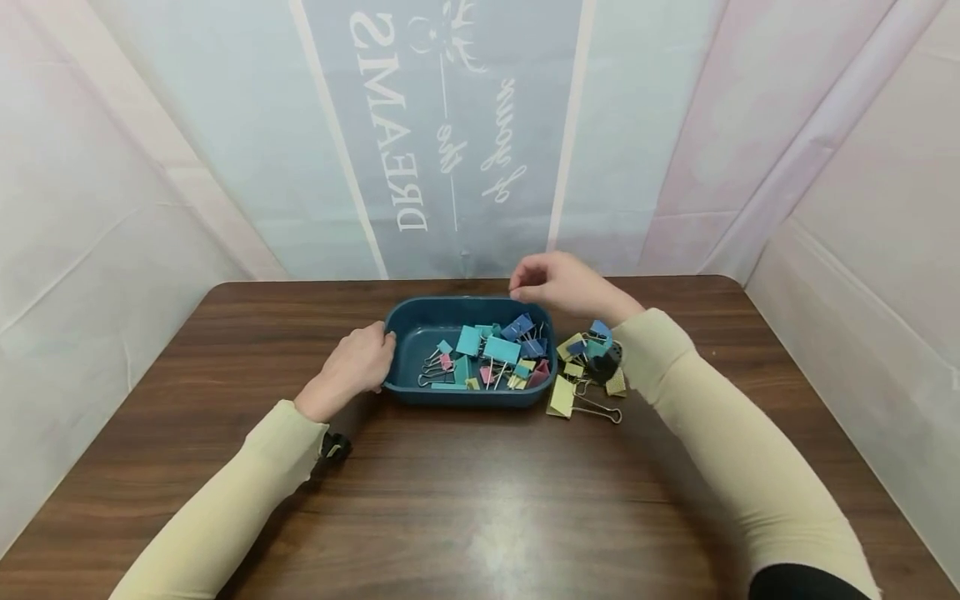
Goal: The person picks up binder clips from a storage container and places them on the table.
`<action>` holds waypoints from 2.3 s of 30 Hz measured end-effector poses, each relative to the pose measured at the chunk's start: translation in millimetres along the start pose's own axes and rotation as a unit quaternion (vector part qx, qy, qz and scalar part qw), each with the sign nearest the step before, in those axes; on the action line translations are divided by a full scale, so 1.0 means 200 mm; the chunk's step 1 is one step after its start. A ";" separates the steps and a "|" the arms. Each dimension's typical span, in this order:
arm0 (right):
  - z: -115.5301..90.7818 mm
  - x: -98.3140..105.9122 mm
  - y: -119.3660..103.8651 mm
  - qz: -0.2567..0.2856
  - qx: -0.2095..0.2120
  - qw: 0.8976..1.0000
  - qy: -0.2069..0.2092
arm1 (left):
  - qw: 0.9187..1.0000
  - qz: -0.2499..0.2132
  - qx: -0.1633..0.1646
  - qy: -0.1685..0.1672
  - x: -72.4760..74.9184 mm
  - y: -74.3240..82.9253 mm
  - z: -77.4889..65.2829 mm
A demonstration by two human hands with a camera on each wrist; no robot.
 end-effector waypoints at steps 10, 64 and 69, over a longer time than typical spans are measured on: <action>0.25 -0.14 -0.19 0.040 0.067 0.997 -0.015 | 1.000 0.005 -0.002 0.006 0.01 0.00 0.00; 0.17 -0.19 -0.20 -0.102 0.093 0.988 -0.069 | 1.000 0.015 -0.016 0.003 0.00 -0.01 0.01; -0.04 -0.06 -0.13 -0.126 0.069 0.989 -0.043 | 1.000 0.022 -0.014 0.005 0.00 -0.01 0.01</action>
Point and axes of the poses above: each hand's wrist, its own z-axis towards the middle knuckle, its own x-axis out of the back of the hand, y = z × x, the point moved 2 cm from there along z, towards the middle knuckle, and after that the axes turned 6 degrees about -y, right-handed, at the moved point
